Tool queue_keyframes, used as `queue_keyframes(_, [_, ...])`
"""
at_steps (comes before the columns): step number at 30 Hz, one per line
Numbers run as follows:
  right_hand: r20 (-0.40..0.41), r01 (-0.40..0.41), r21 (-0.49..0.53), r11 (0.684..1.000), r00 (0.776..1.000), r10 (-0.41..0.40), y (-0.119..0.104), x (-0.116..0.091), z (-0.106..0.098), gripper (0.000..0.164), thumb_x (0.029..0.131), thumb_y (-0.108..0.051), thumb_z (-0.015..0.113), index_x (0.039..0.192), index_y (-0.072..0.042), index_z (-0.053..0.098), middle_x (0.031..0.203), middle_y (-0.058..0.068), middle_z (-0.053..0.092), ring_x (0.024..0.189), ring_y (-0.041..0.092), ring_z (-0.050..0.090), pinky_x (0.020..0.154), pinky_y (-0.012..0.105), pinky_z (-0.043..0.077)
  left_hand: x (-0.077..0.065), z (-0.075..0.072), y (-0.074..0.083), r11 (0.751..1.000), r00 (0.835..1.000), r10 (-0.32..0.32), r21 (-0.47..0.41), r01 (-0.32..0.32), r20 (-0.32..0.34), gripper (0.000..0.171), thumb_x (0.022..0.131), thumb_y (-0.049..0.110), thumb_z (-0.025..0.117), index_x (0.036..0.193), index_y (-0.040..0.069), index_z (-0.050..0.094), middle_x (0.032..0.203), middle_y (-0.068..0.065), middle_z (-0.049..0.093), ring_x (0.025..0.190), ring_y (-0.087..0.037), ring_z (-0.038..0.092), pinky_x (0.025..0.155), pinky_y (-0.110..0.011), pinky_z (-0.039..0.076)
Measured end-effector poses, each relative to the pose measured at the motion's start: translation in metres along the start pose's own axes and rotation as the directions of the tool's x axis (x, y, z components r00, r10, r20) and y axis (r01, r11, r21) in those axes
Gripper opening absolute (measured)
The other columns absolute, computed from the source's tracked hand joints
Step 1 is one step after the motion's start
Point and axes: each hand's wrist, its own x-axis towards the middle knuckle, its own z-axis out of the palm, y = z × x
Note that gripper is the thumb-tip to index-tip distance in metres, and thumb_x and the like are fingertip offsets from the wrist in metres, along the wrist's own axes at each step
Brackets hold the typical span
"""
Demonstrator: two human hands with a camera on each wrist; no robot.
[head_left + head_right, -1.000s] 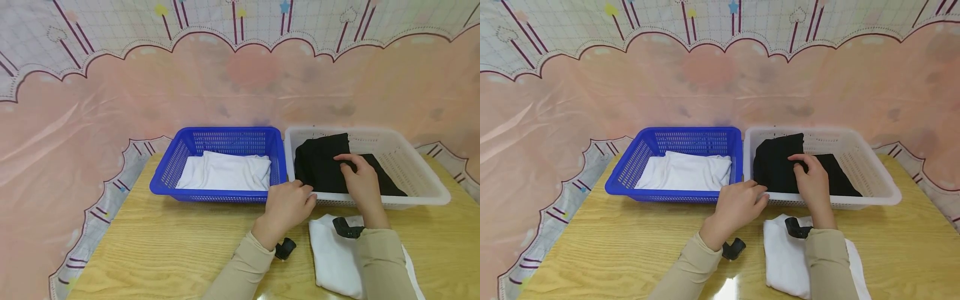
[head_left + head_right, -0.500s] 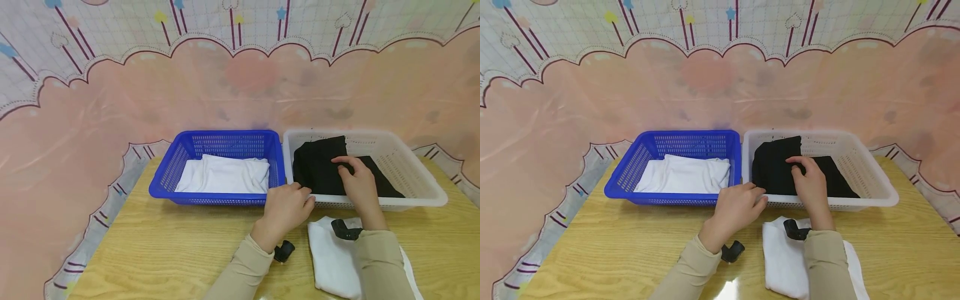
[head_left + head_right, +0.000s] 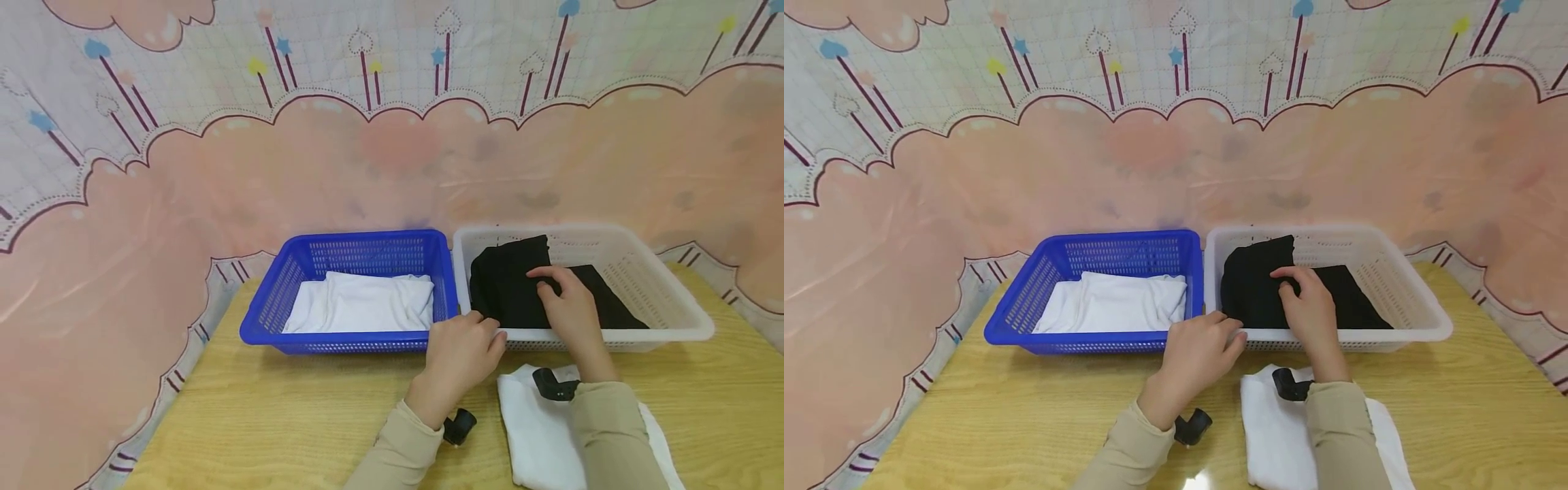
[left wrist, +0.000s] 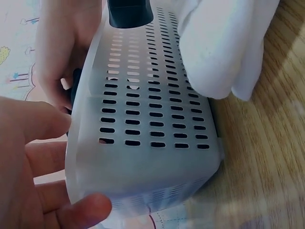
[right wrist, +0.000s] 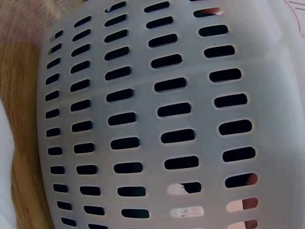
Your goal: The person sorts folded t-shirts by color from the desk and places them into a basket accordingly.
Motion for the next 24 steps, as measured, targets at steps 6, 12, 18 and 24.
queue_keyframes(6, [0.007, 0.028, 0.002, 1.000, 1.000, -0.028, 0.003, 0.000, 0.000, 0.022, 0.094, -0.016, 0.042, 0.109, -0.015, 0.059, 0.126, 0.009, 0.047, 0.114, 0.036, 0.041, 0.084, 0.054, 0.034, -0.003, -0.002, 0.015, 0.998, 0.991, -0.039, 0.050, 0.033, 0.128, 0.029, 0.086, 0.041, 0.052, 0.098, 0.019, 0.066, 0.084, 0.001, 0.061, 0.053, -0.015, 0.053, 0.038, -0.027, 0.033])
queue_keyframes(12, [0.018, 0.018, 0.043, 0.999, 1.000, -0.019, 0.005, 0.000, -0.002, 0.021, 0.094, -0.018, 0.043, 0.108, -0.018, 0.059, 0.126, 0.007, 0.046, 0.113, 0.033, 0.042, 0.083, 0.052, 0.036, -0.009, 0.001, 0.026, 0.991, 0.938, -0.114, -0.026, 0.130, 0.326, 0.049, 0.086, 0.045, 0.051, 0.126, 0.017, 0.045, 0.110, -0.004, 0.050, 0.041, -0.013, 0.040, 0.035, -0.025, 0.030])
queue_keyframes(18, [0.044, 0.013, 0.054, 0.998, 0.999, -0.016, 0.005, 0.001, -0.003, 0.021, 0.094, -0.018, 0.043, 0.108, -0.017, 0.058, 0.128, 0.009, 0.045, 0.115, 0.033, 0.041, 0.086, 0.053, 0.034, -0.009, 0.001, 0.022, 0.989, 0.928, -0.105, -0.062, 0.136, 0.357, 0.051, 0.086, 0.046, 0.052, 0.129, 0.020, 0.043, 0.117, -0.004, 0.047, 0.047, -0.013, 0.045, 0.042, -0.027, 0.037])
queue_keyframes(24, [0.047, 0.005, 0.056, 0.998, 0.999, -0.007, 0.006, 0.000, -0.005, 0.021, 0.094, -0.020, 0.043, 0.109, -0.018, 0.058, 0.129, 0.009, 0.045, 0.116, 0.033, 0.040, 0.086, 0.053, 0.034, -0.006, -0.002, 0.020, 0.986, 0.918, -0.091, -0.095, 0.137, 0.386, 0.050, 0.087, 0.046, 0.051, 0.130, 0.021, 0.042, 0.119, -0.003, 0.046, 0.050, -0.013, 0.047, 0.047, -0.029, 0.041])
